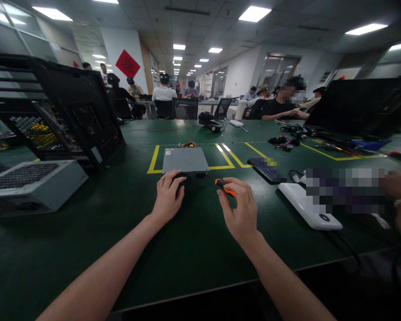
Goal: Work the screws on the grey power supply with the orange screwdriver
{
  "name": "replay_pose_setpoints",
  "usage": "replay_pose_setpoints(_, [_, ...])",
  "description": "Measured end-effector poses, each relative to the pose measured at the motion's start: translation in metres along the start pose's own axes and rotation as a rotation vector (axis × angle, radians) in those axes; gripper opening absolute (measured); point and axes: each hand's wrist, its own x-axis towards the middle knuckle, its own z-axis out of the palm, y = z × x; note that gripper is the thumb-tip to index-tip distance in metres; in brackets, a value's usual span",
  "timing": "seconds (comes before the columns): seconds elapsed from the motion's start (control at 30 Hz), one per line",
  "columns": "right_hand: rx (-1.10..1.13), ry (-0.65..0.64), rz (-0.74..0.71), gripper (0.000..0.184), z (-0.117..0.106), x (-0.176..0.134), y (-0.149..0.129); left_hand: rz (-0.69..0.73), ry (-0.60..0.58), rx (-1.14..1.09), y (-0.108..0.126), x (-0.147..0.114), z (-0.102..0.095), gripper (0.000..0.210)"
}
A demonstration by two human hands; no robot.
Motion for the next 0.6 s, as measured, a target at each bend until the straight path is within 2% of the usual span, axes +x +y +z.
replay_pose_setpoints(0.2, [0.052,0.053,0.046,0.034,0.0003,-0.0013,-0.0013,0.002,-0.008,-0.008,0.0004,0.0001,-0.0012,0.028])
replay_pose_setpoints(0.37, [-0.044,0.021,0.028,0.026,0.0006,-0.0010,-0.0001,-0.002,-0.007,-0.002,0.0011,0.0000,-0.0017,0.027])
replay_pose_setpoints(0.5, [0.021,0.091,0.022,0.034,-0.0003,-0.0001,-0.0001,0.008,-0.006,0.006,0.0006,0.0000,-0.0011,0.027])
replay_pose_setpoints(0.6, [-0.024,0.057,0.010,0.030,-0.0013,0.0001,-0.0001,0.007,-0.001,0.019,-0.0004,-0.0002,0.0001,0.027])
